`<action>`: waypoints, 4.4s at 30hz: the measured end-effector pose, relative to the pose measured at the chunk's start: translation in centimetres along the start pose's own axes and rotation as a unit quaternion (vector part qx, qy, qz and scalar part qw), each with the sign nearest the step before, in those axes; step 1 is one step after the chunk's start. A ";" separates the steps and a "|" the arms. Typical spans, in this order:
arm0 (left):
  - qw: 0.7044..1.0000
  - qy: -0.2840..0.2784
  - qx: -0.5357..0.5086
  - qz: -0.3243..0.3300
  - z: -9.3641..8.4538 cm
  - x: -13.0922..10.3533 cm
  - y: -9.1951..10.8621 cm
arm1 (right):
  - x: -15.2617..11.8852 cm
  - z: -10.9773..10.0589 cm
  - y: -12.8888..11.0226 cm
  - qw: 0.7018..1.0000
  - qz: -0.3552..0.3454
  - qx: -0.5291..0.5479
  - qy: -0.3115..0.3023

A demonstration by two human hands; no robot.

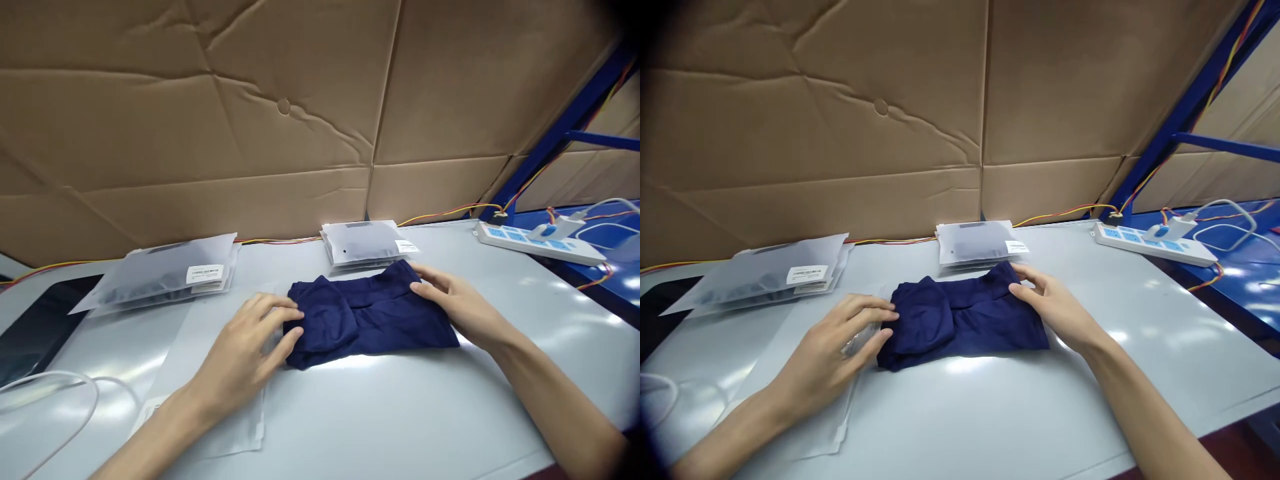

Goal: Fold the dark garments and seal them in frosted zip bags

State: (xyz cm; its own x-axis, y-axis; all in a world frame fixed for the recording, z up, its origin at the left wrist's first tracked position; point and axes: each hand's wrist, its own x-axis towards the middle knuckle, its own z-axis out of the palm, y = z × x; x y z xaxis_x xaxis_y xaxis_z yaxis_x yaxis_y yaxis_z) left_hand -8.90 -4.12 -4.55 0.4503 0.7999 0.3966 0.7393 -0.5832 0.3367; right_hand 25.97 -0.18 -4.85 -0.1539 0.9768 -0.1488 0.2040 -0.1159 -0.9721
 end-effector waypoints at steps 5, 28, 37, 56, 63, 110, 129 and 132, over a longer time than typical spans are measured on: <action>0.998 -0.044 -0.009 0.041 -0.1 -0.4 0.1 | 0.1 -0.2 -1.4 1.000 -0.018 0.005 0.001; 0.999 0.039 0.002 -0.035 -0.3 -0.8 1.4 | 3.0 10.2 -4.5 0.907 -0.256 -0.318 -0.103; 0.999 -0.029 0.026 -0.003 0.3 -0.8 2.5 | 1.3 10.1 -2.3 0.862 -0.282 -0.411 -0.096; 0.997 -0.047 0.024 -0.064 0.8 -0.7 1.3 | 1.2 9.5 -2.4 0.811 -0.340 -0.458 -0.128; 0.965 -0.044 0.210 -0.153 -0.2 -0.6 0.4 | 1.3 8.4 -2.8 0.810 -0.276 -0.506 -0.110; 0.937 0.037 -0.245 -0.245 0.6 0.2 0.1 | -0.4 13.3 -1.5 0.713 -0.490 -0.480 -0.145; 0.982 -0.023 0.043 -0.185 0.9 -2.6 -0.3 | -1.0 13.2 -2.2 0.761 -0.398 -0.487 -0.157; 0.985 0.025 0.108 -0.130 0.9 -2.8 -0.1 | -0.8 14.1 -1.9 0.758 -0.388 -0.510 -0.120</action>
State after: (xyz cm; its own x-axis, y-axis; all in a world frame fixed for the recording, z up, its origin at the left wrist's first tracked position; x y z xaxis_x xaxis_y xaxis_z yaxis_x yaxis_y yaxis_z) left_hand -9.81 -6.14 -6.43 0.2111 0.9069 0.3648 0.9178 -0.3122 0.2451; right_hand 12.03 -3.31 -5.42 -0.7570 0.6042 0.2489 0.5848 0.7964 -0.1544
